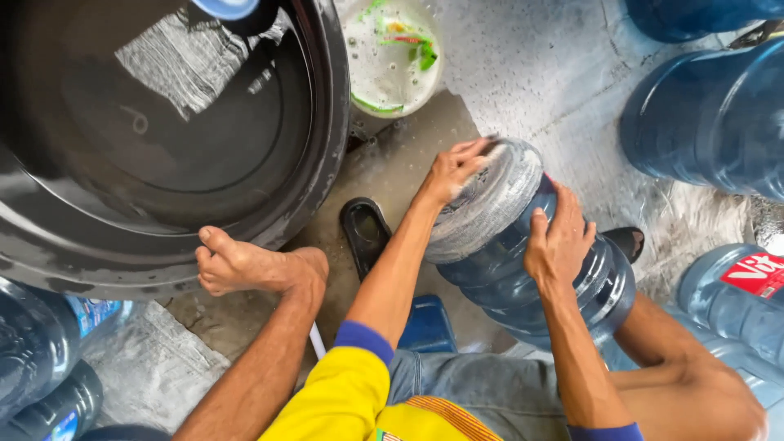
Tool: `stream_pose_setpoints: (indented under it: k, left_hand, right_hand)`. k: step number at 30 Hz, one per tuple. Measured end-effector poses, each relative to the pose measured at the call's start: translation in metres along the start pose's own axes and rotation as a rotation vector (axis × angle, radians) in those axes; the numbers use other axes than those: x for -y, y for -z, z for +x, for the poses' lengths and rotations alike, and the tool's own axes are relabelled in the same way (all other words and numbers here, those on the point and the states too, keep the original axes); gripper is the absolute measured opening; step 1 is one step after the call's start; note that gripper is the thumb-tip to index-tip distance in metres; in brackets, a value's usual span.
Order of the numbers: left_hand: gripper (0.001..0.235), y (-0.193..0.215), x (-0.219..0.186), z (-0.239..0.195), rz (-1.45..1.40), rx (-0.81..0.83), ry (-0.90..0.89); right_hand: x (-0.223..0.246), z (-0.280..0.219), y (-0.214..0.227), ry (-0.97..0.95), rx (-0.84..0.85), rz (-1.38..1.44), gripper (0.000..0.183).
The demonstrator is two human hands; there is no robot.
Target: The person cleans the exterior of several large blue plastic water jugs by hand using a sponge and soapy water, then uses a pressurized water hose to rinse the inside of a jug.
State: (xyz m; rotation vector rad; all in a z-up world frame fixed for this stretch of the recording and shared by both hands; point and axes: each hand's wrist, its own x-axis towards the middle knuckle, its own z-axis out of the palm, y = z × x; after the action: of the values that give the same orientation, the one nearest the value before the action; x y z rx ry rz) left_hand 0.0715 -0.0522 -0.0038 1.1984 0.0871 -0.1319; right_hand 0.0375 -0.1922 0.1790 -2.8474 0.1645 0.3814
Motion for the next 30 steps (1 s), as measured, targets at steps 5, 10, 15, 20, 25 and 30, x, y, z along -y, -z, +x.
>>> stream_pose_setpoints:
  k: [5, 10, 15, 20, 25, 30]
  left_hand:
    - [0.043, 0.050, 0.032, -0.073, 0.211, -0.079, 0.211]
    - [0.043, 0.001, -0.096, -0.044, 0.057, 0.050, 0.136]
    - [0.043, 0.049, -0.031, -0.110, 0.207, -0.102, 0.178]
    - [0.041, 0.015, -0.101, -0.089, 0.212, -0.059, 0.106]
    - [0.040, -0.002, -0.041, 0.027, 0.356, 0.149, -0.054]
    - [0.053, 0.007, -0.116, -0.049, 0.347, 0.065, 0.207]
  right_hand:
    - [-0.006, 0.015, 0.001, -0.076, 0.060, 0.002, 0.055]
    - [-0.010, 0.008, -0.004, -0.095, 0.042, -0.007, 0.053]
    - [-0.005, 0.013, 0.006, -0.116, 0.073, -0.007, 0.054]
    - [-0.002, 0.001, -0.001, -0.085, 0.005, -0.022, 0.053]
    - [0.001, -0.021, -0.011, -0.048, -0.041, -0.063, 0.057]
    - [-0.006, -0.008, -0.017, -0.067, -0.050, -0.037, 0.058]
